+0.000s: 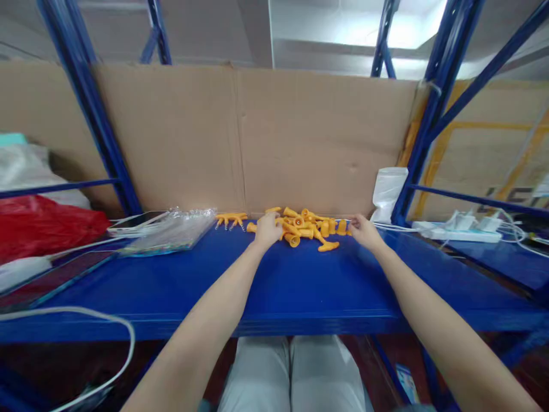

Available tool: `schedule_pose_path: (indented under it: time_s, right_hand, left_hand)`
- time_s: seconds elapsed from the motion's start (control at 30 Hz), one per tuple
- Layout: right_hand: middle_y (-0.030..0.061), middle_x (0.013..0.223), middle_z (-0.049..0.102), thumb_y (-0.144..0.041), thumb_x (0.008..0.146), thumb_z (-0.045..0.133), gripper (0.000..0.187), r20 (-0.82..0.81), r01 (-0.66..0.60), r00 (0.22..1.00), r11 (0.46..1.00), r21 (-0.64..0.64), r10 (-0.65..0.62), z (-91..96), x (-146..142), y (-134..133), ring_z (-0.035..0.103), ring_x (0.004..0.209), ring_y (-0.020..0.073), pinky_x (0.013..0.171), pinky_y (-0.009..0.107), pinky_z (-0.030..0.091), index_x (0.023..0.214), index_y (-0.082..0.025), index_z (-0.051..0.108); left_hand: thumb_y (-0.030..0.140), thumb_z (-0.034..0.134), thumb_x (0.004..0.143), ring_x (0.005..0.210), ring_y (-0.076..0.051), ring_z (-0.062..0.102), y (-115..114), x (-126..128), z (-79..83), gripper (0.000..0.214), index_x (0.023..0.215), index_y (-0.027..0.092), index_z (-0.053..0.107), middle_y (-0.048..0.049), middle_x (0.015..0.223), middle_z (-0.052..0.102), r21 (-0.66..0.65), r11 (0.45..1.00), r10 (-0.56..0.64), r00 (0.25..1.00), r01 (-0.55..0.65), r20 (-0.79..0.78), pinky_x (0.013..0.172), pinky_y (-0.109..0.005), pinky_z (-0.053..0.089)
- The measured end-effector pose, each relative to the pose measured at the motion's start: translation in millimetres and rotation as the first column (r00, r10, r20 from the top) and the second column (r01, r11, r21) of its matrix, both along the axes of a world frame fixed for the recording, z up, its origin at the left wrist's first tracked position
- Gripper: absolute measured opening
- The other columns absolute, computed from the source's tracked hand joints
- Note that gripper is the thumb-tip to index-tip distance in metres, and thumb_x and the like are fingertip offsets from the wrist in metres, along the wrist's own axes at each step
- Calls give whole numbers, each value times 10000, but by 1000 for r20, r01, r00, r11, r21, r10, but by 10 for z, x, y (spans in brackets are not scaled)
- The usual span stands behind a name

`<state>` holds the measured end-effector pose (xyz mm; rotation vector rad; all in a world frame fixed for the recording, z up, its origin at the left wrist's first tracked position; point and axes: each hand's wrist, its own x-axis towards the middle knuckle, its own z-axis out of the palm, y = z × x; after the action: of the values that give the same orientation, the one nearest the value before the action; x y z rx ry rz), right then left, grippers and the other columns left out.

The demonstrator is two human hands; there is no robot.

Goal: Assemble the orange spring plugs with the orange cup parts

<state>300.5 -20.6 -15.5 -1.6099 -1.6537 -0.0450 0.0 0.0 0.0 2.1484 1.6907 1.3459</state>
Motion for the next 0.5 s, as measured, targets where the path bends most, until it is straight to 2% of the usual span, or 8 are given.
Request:
schedule_pose_path:
  time_s: [0.13,0.27,0.37,0.5]
  right_hand:
    - [83,875,761,-108,776,551,206,57,-168,982,975,-144,178,-79,-96,-19,702,800,207,797,335,566,874,-166,723]
    - [70,849,759,-200,820,597,149,88,-272,949,926,-263,304,-120,-172,-50,685,775,202,786,351,563,837,-183,744]
    - [72,877,768,-354,847,650,211,84,-341,921,892,-298,380,-122,-211,-75,684,789,210,798,362,564,909,-189,766]
    - [71,990,776,-488,811,704,345,104,-398,889,866,-303,445,-129,-265,-97,702,911,238,877,367,561,981,-197,778]
  left_hand:
    - [51,533,832,987,-201,708,3,-13,16,223,940,156,697,-79,1032,758,-36,999,13,999,-11,44,946,-325,538]
    - [63,541,816,933,-210,710,-17,67,-63,209,888,163,711,-70,934,756,-8,994,-106,991,106,-79,928,-353,552]
    - [109,565,825,1027,-231,696,-56,138,-103,197,921,160,730,-87,1003,757,41,980,-184,963,195,-195,994,-386,528]
    - [277,631,859,1235,-260,615,-134,188,-110,306,1124,154,723,-120,1256,701,17,957,-269,905,291,-330,1110,-414,444]
